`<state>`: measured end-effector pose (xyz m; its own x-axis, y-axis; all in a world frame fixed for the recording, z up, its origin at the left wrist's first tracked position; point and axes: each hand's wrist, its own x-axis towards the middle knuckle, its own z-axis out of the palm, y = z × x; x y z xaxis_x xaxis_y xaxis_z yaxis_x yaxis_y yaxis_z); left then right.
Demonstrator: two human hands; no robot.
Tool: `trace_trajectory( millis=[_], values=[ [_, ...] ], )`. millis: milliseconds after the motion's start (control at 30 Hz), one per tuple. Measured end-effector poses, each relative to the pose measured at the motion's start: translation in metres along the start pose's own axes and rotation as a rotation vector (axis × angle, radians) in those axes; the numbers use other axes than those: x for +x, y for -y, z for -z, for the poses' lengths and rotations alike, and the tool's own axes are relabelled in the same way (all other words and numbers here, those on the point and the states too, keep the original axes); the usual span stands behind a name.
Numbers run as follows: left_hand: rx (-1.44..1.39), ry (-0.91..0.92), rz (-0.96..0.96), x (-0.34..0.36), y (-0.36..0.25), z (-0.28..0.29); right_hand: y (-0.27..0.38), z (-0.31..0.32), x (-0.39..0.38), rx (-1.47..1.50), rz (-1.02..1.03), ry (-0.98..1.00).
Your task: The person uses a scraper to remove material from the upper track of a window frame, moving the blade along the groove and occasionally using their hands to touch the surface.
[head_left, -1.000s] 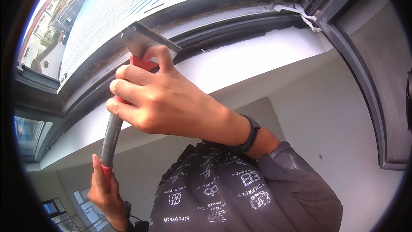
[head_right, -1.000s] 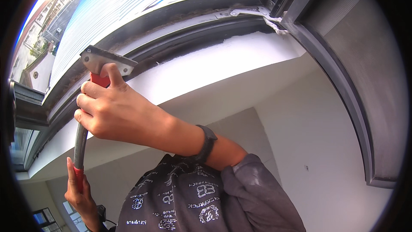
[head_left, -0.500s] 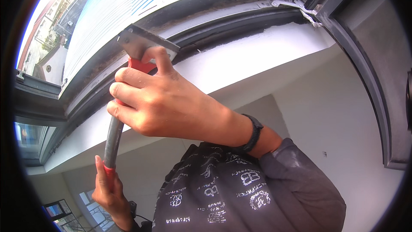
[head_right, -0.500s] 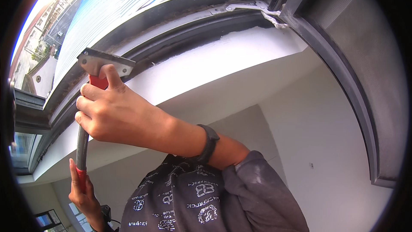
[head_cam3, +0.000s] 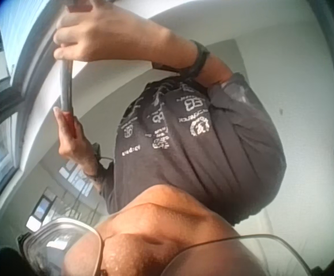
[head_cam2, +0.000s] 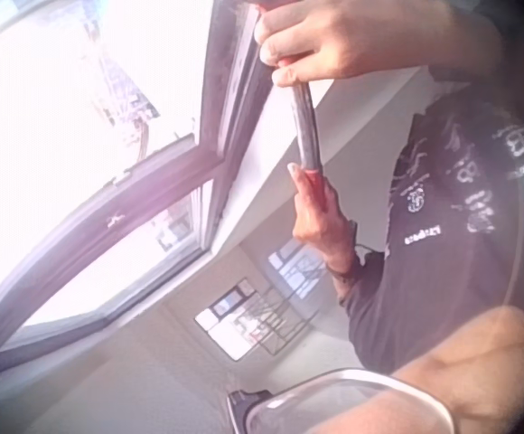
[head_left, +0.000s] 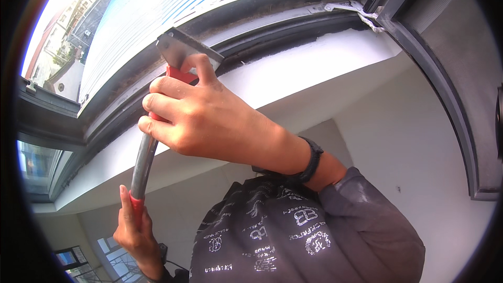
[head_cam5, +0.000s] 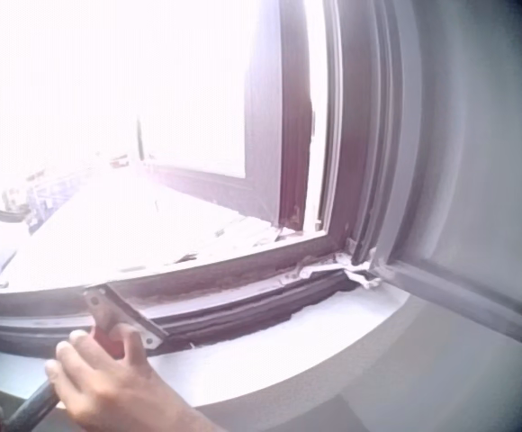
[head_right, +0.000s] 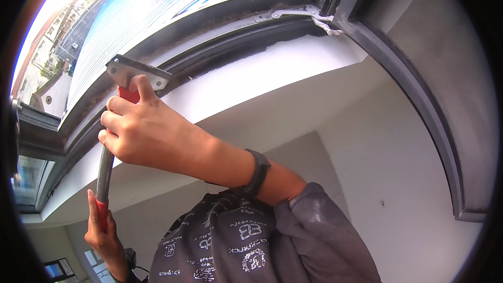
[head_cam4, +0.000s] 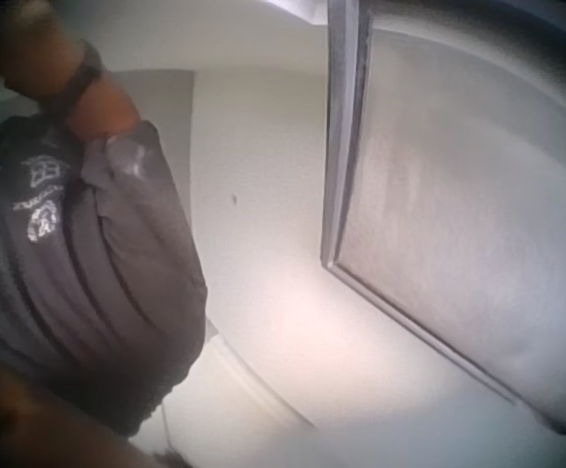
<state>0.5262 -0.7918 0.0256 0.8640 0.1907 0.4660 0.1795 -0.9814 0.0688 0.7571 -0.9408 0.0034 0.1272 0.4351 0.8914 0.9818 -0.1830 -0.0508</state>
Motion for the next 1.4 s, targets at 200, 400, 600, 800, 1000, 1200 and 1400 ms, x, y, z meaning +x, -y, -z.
trace_trajectory(
  millis=[200,400,600,800,1000,1200,1400],
  values=[
    [-0.032,0.030,0.003,-0.003,-0.001,0.007,0.004,0.000,0.002,-0.020,0.011,0.024],
    [-0.134,0.111,0.094,-0.005,0.001,0.011,0.003,0.003,0.002,-0.059,0.027,0.106],
    [-0.120,0.106,0.099,-0.007,0.000,0.013,0.005,0.003,0.001,-0.048,0.018,0.093],
    [-0.139,0.114,0.114,-0.008,0.001,0.012,0.004,0.005,0.002,-0.050,0.022,0.099],
    [-0.128,0.116,0.108,-0.007,0.000,0.012,0.005,0.007,0.000,-0.065,0.021,0.141],
    [-0.120,0.083,0.071,-0.003,0.000,0.010,0.004,0.007,0.000,-0.066,0.010,0.106],
    [-0.186,0.158,0.132,0.008,0.003,0.013,0.000,0.007,0.002,-0.109,0.017,0.123]
  ],
)
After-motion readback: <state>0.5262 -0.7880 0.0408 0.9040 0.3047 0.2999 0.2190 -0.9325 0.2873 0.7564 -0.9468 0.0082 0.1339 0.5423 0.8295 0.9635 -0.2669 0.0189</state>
